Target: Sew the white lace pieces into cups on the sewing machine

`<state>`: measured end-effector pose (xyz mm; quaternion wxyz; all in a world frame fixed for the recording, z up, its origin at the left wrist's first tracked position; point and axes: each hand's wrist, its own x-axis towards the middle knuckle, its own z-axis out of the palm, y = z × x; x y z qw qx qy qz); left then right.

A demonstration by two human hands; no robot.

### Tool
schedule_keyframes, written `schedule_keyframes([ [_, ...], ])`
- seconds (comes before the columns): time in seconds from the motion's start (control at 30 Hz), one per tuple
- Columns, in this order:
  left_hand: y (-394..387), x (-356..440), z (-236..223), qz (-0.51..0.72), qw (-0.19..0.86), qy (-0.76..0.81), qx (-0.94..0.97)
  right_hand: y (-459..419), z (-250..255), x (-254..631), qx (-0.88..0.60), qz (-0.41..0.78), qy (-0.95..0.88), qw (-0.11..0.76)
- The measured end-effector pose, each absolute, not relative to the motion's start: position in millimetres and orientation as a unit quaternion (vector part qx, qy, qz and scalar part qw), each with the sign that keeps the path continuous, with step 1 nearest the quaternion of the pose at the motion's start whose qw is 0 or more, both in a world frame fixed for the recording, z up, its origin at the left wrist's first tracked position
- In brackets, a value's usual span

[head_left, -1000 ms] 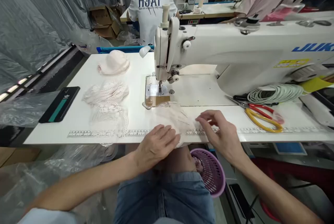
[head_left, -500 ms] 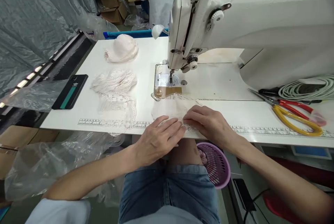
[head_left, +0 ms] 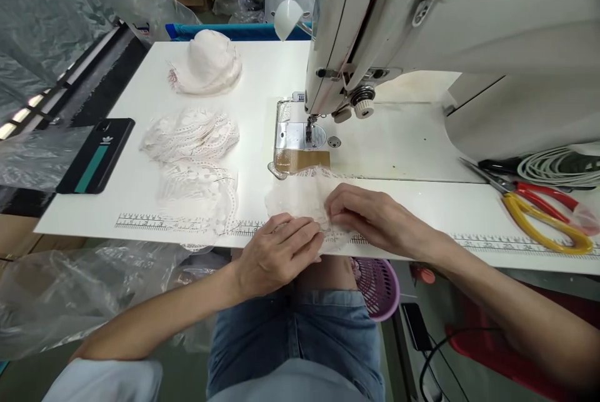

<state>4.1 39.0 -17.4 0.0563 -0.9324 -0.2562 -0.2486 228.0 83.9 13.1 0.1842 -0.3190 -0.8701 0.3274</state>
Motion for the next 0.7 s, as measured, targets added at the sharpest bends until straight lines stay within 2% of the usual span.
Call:
schedule_keyframes([
  [0.1,39.6,3.7,-18.4,-0.252,0.062,-0.252,-0.932,85.9,14.8,228.4,-0.319,0.381,-0.845,0.197],
  [0.3,40.3,3.0,-19.6,-0.26,0.059,-0.249,-0.931,84.7,13.2,227.2,-0.297,0.349,-0.871,0.176],
  [0.53,39.9,1.5,-20.8,-0.269,0.061,-0.239,-0.931,82.5,16.2,222.7,-0.305,0.487,-0.787,0.224],
  [0.6,40.0,1.6,-20.8,-0.28,0.058,-0.235,-0.929,82.0,12.7,220.5,-0.286,0.432,-0.831,0.202],
  [0.7,40.4,2.3,-20.7,-0.3,0.047,-0.233,-0.924,83.0,9.9,223.9,-0.303,0.221,-0.915,0.148],
])
